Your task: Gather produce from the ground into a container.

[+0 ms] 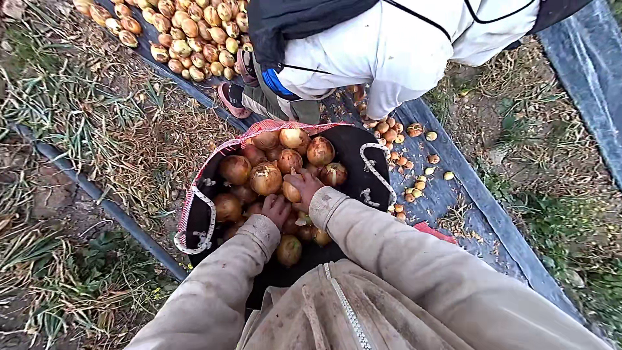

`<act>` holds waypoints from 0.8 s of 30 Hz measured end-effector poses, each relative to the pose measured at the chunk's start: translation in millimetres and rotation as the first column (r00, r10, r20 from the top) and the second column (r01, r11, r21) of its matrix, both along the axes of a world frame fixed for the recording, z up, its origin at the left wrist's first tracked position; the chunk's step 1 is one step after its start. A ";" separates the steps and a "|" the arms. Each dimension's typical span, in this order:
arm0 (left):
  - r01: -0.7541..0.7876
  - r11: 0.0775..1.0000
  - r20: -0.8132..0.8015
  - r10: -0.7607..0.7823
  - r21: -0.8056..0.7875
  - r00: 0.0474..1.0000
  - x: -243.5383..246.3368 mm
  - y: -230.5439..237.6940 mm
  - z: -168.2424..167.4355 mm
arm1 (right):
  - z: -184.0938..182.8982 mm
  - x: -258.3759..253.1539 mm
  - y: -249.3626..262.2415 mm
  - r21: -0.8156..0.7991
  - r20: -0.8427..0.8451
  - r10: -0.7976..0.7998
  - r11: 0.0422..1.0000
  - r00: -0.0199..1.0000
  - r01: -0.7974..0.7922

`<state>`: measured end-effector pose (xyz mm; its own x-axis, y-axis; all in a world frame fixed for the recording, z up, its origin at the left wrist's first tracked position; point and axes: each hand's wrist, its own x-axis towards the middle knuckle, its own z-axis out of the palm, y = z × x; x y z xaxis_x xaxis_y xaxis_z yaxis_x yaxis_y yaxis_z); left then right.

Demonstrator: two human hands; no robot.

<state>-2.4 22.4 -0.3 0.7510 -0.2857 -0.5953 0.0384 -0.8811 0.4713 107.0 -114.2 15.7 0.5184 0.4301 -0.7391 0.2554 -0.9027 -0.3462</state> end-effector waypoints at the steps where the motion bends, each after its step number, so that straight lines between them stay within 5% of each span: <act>1: 0.018 0.999 -0.006 -0.018 0.028 1.000 1.2 -1.9 -1.4 | 5.1 1.7 5.9 -0.019 -0.020 0.006 1.000 1.000 -0.006; 4: 0.092 0.995 0.019 -0.093 0.039 0.996 6.7 6.3 6.4 | 24.7 10.2 -1.7 -0.023 0.039 -0.059 0.998 0.997 0.060; 7: 0.060 0.997 0.258 -0.046 -0.048 0.965 7.4 19.3 22.2 | 37.2 35.5 -26.5 0.012 0.297 -0.133 0.991 0.945 0.135; 9: 0.122 0.992 0.108 -0.123 0.015 0.987 16.6 18.8 33.4 | 27.3 50.8 -38.3 0.046 0.445 -0.125 0.992 0.887 0.117; 12: 0.328 0.939 -0.174 -0.307 0.107 0.936 30.2 8.4 21.0 | 26.6 72.9 -18.2 -0.045 0.487 0.033 0.999 0.873 -0.013; 15: 0.335 0.937 -0.147 -0.318 0.103 0.937 19.0 1.1 -3.6 | 23.9 89.1 5.7 -0.048 0.482 0.229 0.971 0.846 -0.236; 18: 0.349 0.936 -0.164 -0.336 0.054 0.927 31.2 8.0 20.2 | 23.2 107.7 26.7 -0.029 0.485 0.394 0.900 0.781 -0.436; 19: 0.334 0.942 -0.109 -0.329 0.032 0.938 34.1 13.0 36.1 | 22.8 112.3 31.8 -0.047 0.466 0.414 0.894 0.782 -0.446; 21: 0.187 0.981 0.329 -0.157 -0.060 0.931 28.4 27.0 49.0 | 18.0 113.2 33.5 -0.042 0.421 0.389 0.911 0.819 -0.411; 22: 0.112 0.988 0.577 -0.027 -0.111 0.816 31.1 34.1 42.3 | 14.4 111.9 33.0 -0.041 0.382 0.382 0.917 0.842 -0.397; 24: -0.048 0.994 0.751 0.106 -0.099 0.652 53.0 52.5 29.3 | 12.7 110.5 33.5 -0.014 0.335 0.340 0.934 0.878 -0.357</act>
